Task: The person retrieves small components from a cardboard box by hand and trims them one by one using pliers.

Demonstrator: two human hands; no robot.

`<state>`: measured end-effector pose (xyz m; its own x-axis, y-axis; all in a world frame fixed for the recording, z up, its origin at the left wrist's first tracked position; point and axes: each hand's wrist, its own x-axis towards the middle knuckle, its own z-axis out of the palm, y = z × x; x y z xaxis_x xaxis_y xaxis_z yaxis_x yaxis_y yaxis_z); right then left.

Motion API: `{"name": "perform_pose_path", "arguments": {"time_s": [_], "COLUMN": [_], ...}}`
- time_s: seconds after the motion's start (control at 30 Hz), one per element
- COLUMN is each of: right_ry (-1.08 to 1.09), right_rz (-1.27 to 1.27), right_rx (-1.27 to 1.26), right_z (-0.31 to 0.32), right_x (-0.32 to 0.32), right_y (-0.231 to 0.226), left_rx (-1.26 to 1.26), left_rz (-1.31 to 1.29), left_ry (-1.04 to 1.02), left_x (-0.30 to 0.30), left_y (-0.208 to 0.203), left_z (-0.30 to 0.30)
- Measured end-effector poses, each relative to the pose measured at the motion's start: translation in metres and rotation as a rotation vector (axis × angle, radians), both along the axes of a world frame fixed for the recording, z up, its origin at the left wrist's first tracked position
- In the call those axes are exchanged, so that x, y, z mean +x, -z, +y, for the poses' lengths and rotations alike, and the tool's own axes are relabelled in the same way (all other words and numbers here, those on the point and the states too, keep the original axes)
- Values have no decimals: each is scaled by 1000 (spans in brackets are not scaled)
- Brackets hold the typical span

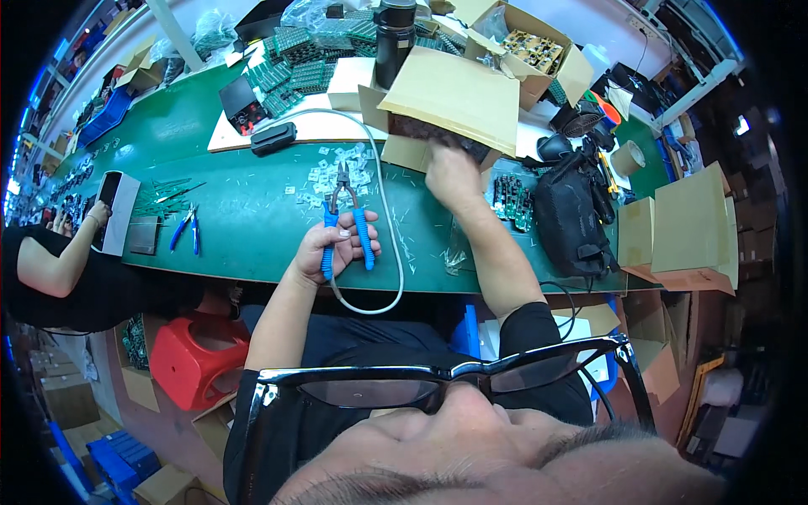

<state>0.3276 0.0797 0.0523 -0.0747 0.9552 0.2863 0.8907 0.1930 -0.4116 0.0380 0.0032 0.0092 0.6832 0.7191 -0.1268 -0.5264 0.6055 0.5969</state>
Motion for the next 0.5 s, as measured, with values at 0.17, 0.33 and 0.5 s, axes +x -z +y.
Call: {"name": "perform_pose_path", "arguments": {"time_s": [0.17,0.33,0.5], "right_ry": [163,119,73], "right_rz": [-192,-286,-170], "right_rx": [-138,-32,-40], "right_z": [4,7,19], "right_x": [4,6,9], "right_y": [-3,19,27], "left_rx": [-16,-14,-1], "left_rz": [9,-29,-29], "left_ry": [7,13,19], "left_x": [-1,1,0], "left_y": [-1,0,-1], "left_z": [-2,-1,-1]}}
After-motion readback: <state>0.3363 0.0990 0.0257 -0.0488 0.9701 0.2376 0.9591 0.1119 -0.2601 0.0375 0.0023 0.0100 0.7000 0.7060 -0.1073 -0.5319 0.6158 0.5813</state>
